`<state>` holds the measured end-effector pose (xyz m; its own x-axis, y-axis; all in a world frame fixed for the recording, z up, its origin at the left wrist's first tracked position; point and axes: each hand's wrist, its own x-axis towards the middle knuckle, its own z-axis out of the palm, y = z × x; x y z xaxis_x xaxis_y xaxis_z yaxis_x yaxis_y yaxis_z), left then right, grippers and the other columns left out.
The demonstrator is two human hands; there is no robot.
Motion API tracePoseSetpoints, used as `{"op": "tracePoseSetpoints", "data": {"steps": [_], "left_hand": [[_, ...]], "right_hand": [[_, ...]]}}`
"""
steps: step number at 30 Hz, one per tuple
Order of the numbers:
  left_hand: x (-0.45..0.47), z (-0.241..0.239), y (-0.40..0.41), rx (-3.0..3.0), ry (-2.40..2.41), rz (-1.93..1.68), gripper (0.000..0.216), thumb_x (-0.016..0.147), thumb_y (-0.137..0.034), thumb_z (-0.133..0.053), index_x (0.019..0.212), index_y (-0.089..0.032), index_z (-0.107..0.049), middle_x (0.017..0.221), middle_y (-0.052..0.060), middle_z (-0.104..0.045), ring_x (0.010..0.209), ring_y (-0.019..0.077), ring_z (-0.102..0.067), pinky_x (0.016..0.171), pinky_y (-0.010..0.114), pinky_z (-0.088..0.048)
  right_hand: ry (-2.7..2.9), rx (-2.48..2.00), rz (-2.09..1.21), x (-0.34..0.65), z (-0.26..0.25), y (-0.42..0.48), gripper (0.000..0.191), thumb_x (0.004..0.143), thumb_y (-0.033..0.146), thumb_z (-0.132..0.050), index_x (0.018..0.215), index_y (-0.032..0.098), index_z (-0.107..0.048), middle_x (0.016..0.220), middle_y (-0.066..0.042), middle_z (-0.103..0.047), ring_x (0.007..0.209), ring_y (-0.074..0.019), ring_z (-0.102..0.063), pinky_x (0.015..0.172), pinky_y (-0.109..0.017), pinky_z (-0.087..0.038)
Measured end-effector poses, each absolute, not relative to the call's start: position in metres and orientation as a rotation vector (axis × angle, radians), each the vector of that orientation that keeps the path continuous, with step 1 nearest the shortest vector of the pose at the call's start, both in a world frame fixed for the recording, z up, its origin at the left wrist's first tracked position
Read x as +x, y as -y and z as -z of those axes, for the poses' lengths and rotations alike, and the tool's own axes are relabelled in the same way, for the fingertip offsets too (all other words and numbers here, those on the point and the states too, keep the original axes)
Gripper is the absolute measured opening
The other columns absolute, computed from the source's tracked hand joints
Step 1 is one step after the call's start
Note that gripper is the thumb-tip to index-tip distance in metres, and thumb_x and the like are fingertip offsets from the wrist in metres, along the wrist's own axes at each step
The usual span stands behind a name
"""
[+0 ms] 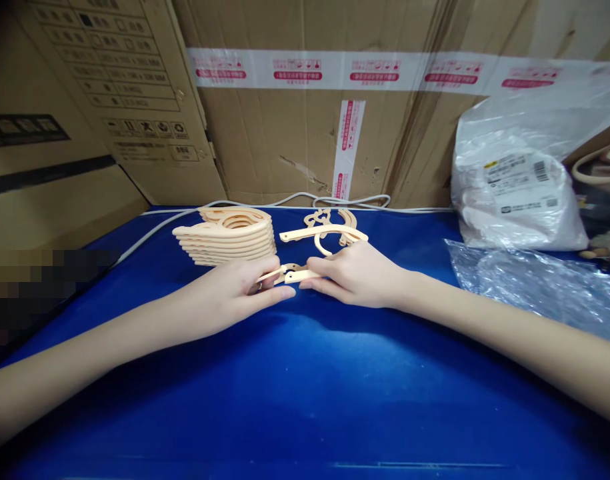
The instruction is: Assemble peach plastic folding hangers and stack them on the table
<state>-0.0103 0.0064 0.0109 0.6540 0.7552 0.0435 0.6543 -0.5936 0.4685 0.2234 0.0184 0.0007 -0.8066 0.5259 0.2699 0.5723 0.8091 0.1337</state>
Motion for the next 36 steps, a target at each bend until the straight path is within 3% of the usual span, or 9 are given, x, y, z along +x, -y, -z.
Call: {"op": "tracePoseSetpoints", "data": {"steps": [13, 22, 30, 36], "left_hand": [[-0.01, -0.008, -0.006, 2.633, -1.125, -0.235, 0.036, 0.098, -0.049, -0.035, 0.079, -0.019, -0.045, 0.068, -0.003, -0.053, 0.059, 0.0137, -0.048, 0.053, 0.025, -0.029], [-0.006, -0.005, -0.005, 3.011, -1.202, -0.056, 0.03, 0.101, -0.037, -0.032, 0.094, -0.016, -0.051, 0.071, 0.005, -0.064, 0.056, 0.0193, -0.059, 0.046, 0.026, -0.023], [-0.007, 0.004, -0.008, 3.464, -1.157, -0.224, 0.032, 0.099, -0.034, -0.033, 0.082, -0.015, -0.052, 0.055, 0.003, -0.056, 0.042, 0.0169, -0.053, 0.04, 0.027, -0.011], [-0.009, 0.006, -0.005, 3.74, -0.96, -0.353, 0.029, 0.098, -0.026, -0.032, 0.078, -0.016, -0.05, 0.06, 0.004, -0.055, 0.045, 0.0159, -0.052, 0.039, 0.028, -0.016]], "right_hand": [[2.758, -0.893, 0.223, 0.221, 0.001, -0.015, 0.043, 0.1, 0.044, -0.033, 0.082, 0.017, -0.061, 0.055, 0.0, -0.057, 0.047, -0.0106, -0.047, 0.052, -0.027, -0.023], [2.757, -0.909, 0.166, 0.219, 0.001, -0.013, 0.04, 0.1, 0.043, -0.034, 0.08, 0.018, -0.059, 0.054, 0.002, -0.054, 0.048, -0.0105, -0.043, 0.054, -0.027, -0.023], [2.818, -0.963, 0.012, 0.218, -0.004, -0.014, 0.043, 0.1, 0.044, -0.031, 0.078, 0.018, -0.057, 0.059, 0.001, -0.055, 0.052, -0.0115, -0.042, 0.056, -0.027, -0.026], [2.838, -0.974, -0.108, 0.217, -0.002, -0.014, 0.043, 0.099, 0.047, -0.032, 0.075, 0.018, -0.055, 0.061, 0.001, -0.055, 0.053, -0.0111, -0.041, 0.055, -0.027, -0.024]]}}
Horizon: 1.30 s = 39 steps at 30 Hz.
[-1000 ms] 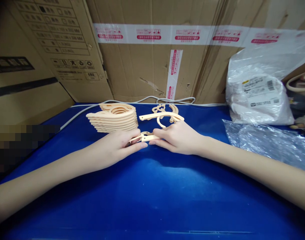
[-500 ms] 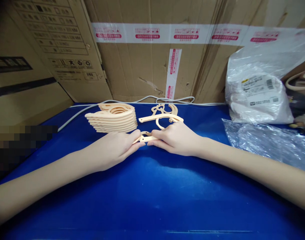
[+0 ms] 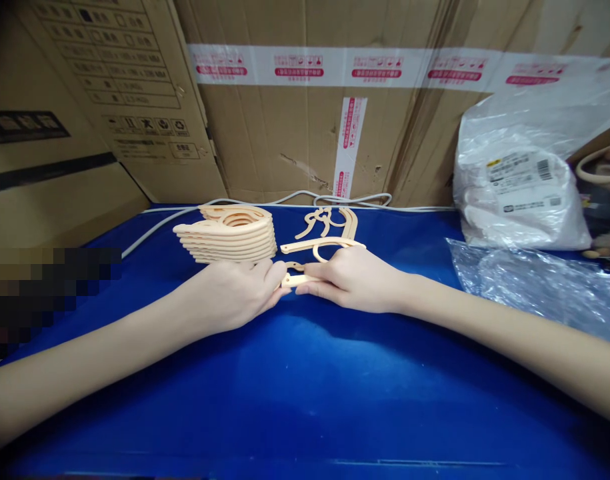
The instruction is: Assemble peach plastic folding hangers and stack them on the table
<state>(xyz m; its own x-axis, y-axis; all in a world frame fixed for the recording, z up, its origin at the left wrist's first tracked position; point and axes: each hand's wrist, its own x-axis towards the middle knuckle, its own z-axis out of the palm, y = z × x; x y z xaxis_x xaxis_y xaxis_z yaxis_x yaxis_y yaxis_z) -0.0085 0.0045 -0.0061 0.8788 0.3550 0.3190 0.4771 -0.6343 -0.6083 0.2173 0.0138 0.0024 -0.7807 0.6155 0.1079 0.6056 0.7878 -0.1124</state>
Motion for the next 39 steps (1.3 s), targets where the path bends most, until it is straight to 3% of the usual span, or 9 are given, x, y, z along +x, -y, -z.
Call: {"op": "tracePoseSetpoints", "data": {"steps": [6, 15, 20, 35, 39], "left_hand": [[-0.01, 0.003, -0.006, -2.483, 0.664, 0.211, 0.025, 0.095, -0.03, -0.035, 0.082, -0.016, -0.051, 0.066, 0.004, -0.06, 0.052, 0.0175, -0.058, 0.043, 0.029, -0.02], [-0.014, 0.001, -0.015, -2.702, 0.75, 0.307, 0.021, 0.093, -0.031, -0.042, 0.079, -0.018, -0.052, 0.06, 0.0, -0.06, 0.051, 0.0148, -0.057, 0.046, 0.027, -0.019], [-0.013, 0.002, -0.016, -2.719, 0.767, 0.295, 0.021, 0.092, -0.031, -0.042, 0.078, -0.019, -0.052, 0.062, -0.001, -0.061, 0.053, 0.0142, -0.057, 0.046, 0.027, -0.018], [-0.012, 0.0, -0.011, -2.745, 0.784, 0.237, 0.021, 0.091, -0.028, -0.04, 0.076, -0.018, -0.051, 0.058, -0.001, -0.06, 0.049, 0.0139, -0.055, 0.045, 0.028, -0.017], [-0.011, -0.004, -0.007, -2.716, 0.826, 0.215, 0.023, 0.091, -0.029, -0.039, 0.077, -0.018, -0.052, 0.058, 0.001, -0.061, 0.049, 0.015, -0.056, 0.046, 0.028, -0.016]], "right_hand": [[2.844, -0.975, -0.114, 0.217, -0.002, -0.012, 0.043, 0.099, 0.047, -0.033, 0.079, 0.018, -0.058, 0.063, 0.001, -0.058, 0.055, -0.0118, -0.044, 0.056, -0.027, -0.026], [2.792, -0.99, 0.069, 0.217, 0.011, -0.011, 0.043, 0.1, 0.042, -0.03, 0.086, 0.018, -0.063, 0.064, -0.002, -0.063, 0.054, -0.0136, -0.049, 0.061, -0.029, -0.029], [2.755, -1.044, 0.122, 0.215, 0.018, -0.009, 0.044, 0.1, 0.043, -0.031, 0.081, 0.017, -0.061, 0.061, -0.002, -0.061, 0.053, -0.0137, -0.049, 0.063, -0.029, -0.031], [2.754, -0.979, 0.239, 0.215, 0.018, -0.008, 0.041, 0.099, 0.041, -0.033, 0.087, 0.016, -0.063, 0.058, -0.002, -0.062, 0.048, -0.0135, -0.051, 0.058, -0.029, -0.031], [2.614, -0.914, 0.291, 0.217, 0.017, -0.006, 0.04, 0.098, 0.046, -0.036, 0.096, 0.016, -0.062, 0.064, -0.003, -0.066, 0.055, -0.0155, -0.057, 0.057, -0.028, -0.034]]}}
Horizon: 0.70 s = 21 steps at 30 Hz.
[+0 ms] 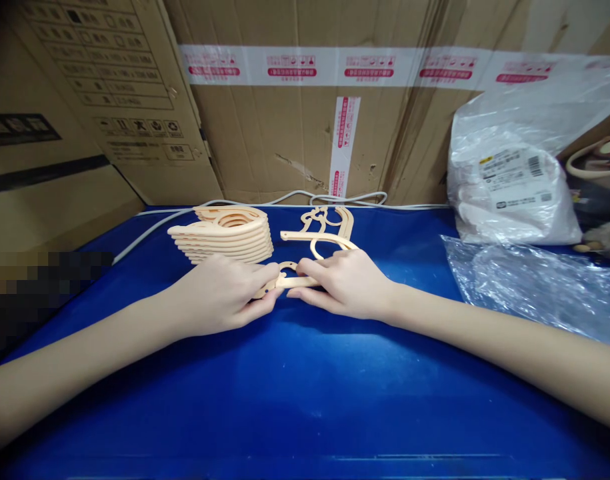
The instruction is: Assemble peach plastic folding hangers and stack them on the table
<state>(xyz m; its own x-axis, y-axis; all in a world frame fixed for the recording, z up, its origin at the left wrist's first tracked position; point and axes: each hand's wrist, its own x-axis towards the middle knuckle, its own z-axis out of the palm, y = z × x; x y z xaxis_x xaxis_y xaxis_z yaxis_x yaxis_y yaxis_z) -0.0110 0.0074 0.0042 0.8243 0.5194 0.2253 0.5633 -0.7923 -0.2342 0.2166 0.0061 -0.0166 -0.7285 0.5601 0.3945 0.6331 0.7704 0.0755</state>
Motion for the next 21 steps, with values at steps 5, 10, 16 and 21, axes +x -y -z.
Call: {"op": "tracePoseSetpoints", "data": {"steps": [5, 10, 16, 21], "left_hand": [[-0.009, -0.008, -0.004, -2.708, 0.928, 0.185, 0.025, 0.093, -0.029, -0.037, 0.077, -0.017, -0.053, 0.058, 0.001, -0.06, 0.049, 0.0159, -0.055, 0.046, 0.028, -0.017], [-0.008, -0.008, -0.005, -2.614, 0.949, 0.184, 0.029, 0.094, -0.03, -0.035, 0.075, -0.017, -0.052, 0.059, 0.002, -0.06, 0.05, 0.0151, -0.055, 0.046, 0.028, -0.016], [-0.01, -0.007, -0.005, -2.624, 0.851, 0.255, 0.026, 0.093, -0.03, -0.036, 0.076, -0.018, -0.052, 0.059, 0.001, -0.059, 0.051, 0.0148, -0.055, 0.046, 0.028, -0.017], [-0.011, -0.006, -0.002, -2.802, 0.69, 0.305, 0.018, 0.087, -0.03, -0.042, 0.075, -0.018, -0.05, 0.067, 0.0, -0.061, 0.058, 0.0142, -0.057, 0.048, 0.027, -0.026]], "right_hand": [[2.318, -0.934, 0.292, 0.219, 0.013, -0.013, 0.029, 0.096, 0.036, -0.042, 0.083, 0.018, -0.061, 0.085, -0.008, -0.064, 0.079, -0.0188, -0.056, 0.072, -0.032, -0.042], [2.158, -1.042, 0.129, 0.223, 0.015, -0.027, 0.031, 0.097, 0.032, -0.042, 0.079, 0.019, -0.064, 0.112, -0.011, -0.057, 0.106, -0.0249, -0.051, 0.091, -0.042, -0.039], [2.106, -1.139, -0.162, 0.227, 0.02, -0.038, 0.039, 0.098, 0.037, -0.038, 0.075, 0.019, -0.064, 0.085, -0.005, -0.066, 0.085, -0.0197, -0.058, 0.084, -0.036, -0.04], [1.996, -1.186, -0.374, 0.228, 0.024, -0.042, 0.032, 0.095, 0.036, -0.043, 0.083, 0.018, -0.067, 0.088, -0.004, -0.069, 0.086, -0.0198, -0.061, 0.082, -0.033, -0.042]]}}
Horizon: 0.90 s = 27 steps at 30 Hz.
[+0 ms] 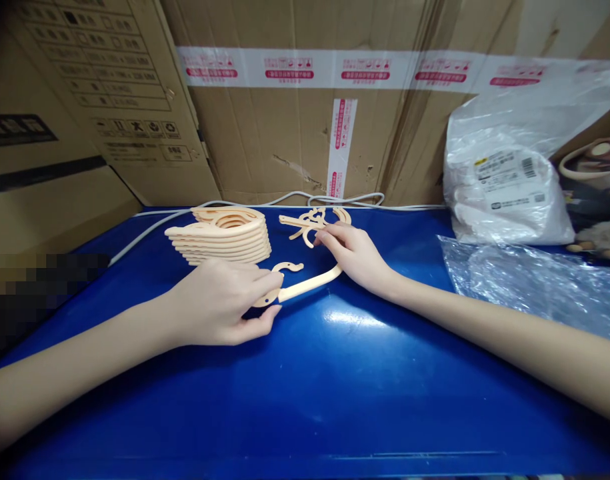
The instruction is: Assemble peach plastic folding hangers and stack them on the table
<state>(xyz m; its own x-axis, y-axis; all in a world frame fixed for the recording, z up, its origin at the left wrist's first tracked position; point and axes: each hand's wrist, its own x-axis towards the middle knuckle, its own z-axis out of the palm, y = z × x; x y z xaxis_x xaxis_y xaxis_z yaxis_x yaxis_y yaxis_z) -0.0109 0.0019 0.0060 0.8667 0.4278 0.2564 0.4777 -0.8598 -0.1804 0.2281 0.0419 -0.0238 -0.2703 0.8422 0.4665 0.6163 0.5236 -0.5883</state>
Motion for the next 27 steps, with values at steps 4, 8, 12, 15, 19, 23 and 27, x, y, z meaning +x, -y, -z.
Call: {"op": "tracePoseSetpoints", "data": {"steps": [4, 8, 12, 15, 19, 23, 27], "left_hand": [[-0.008, -0.009, 0.001, -2.836, 0.55, 0.306, 0.009, 0.079, -0.022, -0.044, 0.073, -0.019, -0.05, 0.068, 0.001, -0.058, 0.062, 0.016, -0.051, 0.053, 0.028, -0.032], [-0.005, -0.013, 0.003, -2.873, 0.424, 0.254, 0.008, 0.076, -0.016, -0.044, 0.072, -0.018, -0.051, 0.071, 0.004, -0.056, 0.07, 0.0192, -0.047, 0.06, 0.031, -0.037], [-0.004, -0.013, 0.001, -2.869, 0.392, 0.25, 0.009, 0.077, -0.016, -0.044, 0.073, -0.017, -0.052, 0.077, 0.006, -0.057, 0.076, 0.0214, -0.048, 0.07, 0.035, -0.04], [-0.004, -0.009, -0.002, -2.816, 0.383, 0.288, 0.011, 0.08, -0.017, -0.044, 0.08, -0.016, -0.056, 0.088, 0.008, -0.061, 0.086, 0.0234, -0.051, 0.086, 0.04, -0.04], [-0.005, -0.003, -0.007, -2.815, 0.353, 0.344, 0.016, 0.085, -0.016, -0.045, 0.093, -0.013, -0.058, 0.105, 0.009, -0.061, 0.101, 0.0243, -0.053, 0.099, 0.042, -0.036], [-0.005, -0.001, -0.007, -2.806, 0.338, 0.353, 0.016, 0.087, -0.016, -0.046, 0.096, -0.014, -0.059, 0.116, 0.01, -0.06, 0.108, 0.0246, -0.053, 0.1, 0.042, -0.037], [-0.006, -0.001, -0.007, -2.815, 0.373, 0.36, 0.016, 0.09, -0.018, -0.046, 0.096, -0.017, -0.06, 0.121, 0.01, -0.059, 0.107, 0.0253, -0.054, 0.097, 0.043, -0.038]], "right_hand": [[1.962, -1.218, -0.434, 0.229, 0.026, -0.044, 0.03, 0.093, 0.037, -0.045, 0.084, 0.018, -0.066, 0.089, -0.004, -0.069, 0.083, -0.0192, -0.061, 0.08, -0.033, -0.043], [1.979, -1.254, -0.399, 0.231, 0.027, -0.045, 0.032, 0.093, 0.037, -0.043, 0.084, 0.017, -0.066, 0.086, -0.003, -0.068, 0.082, -0.018, -0.059, 0.078, -0.031, -0.041], [1.994, -1.278, -0.379, 0.232, 0.027, -0.046, 0.031, 0.092, 0.038, -0.043, 0.08, 0.017, -0.063, 0.084, -0.003, -0.066, 0.082, -0.0183, -0.058, 0.077, -0.032, -0.041], [1.982, -1.287, -0.389, 0.232, 0.028, -0.047, 0.029, 0.091, 0.037, -0.044, 0.079, 0.018, -0.062, 0.082, -0.003, -0.066, 0.08, -0.019, -0.058, 0.075, -0.032, -0.041], [1.964, -1.292, -0.41, 0.233, 0.029, -0.047, 0.025, 0.089, 0.034, -0.046, 0.08, 0.019, -0.063, 0.082, -0.003, -0.067, 0.08, -0.0198, -0.058, 0.074, -0.033, -0.042], [1.964, -1.284, -0.429, 0.233, 0.029, -0.047, 0.022, 0.089, 0.032, -0.046, 0.082, 0.019, -0.062, 0.085, -0.003, -0.067, 0.081, -0.0194, -0.059, 0.076, -0.033, -0.041], [1.956, -1.278, -0.431, 0.233, 0.029, -0.047, 0.02, 0.089, 0.031, -0.046, 0.082, 0.019, -0.061, 0.08, -0.001, -0.064, 0.076, -0.0174, -0.056, 0.073, -0.032, -0.039]]}}
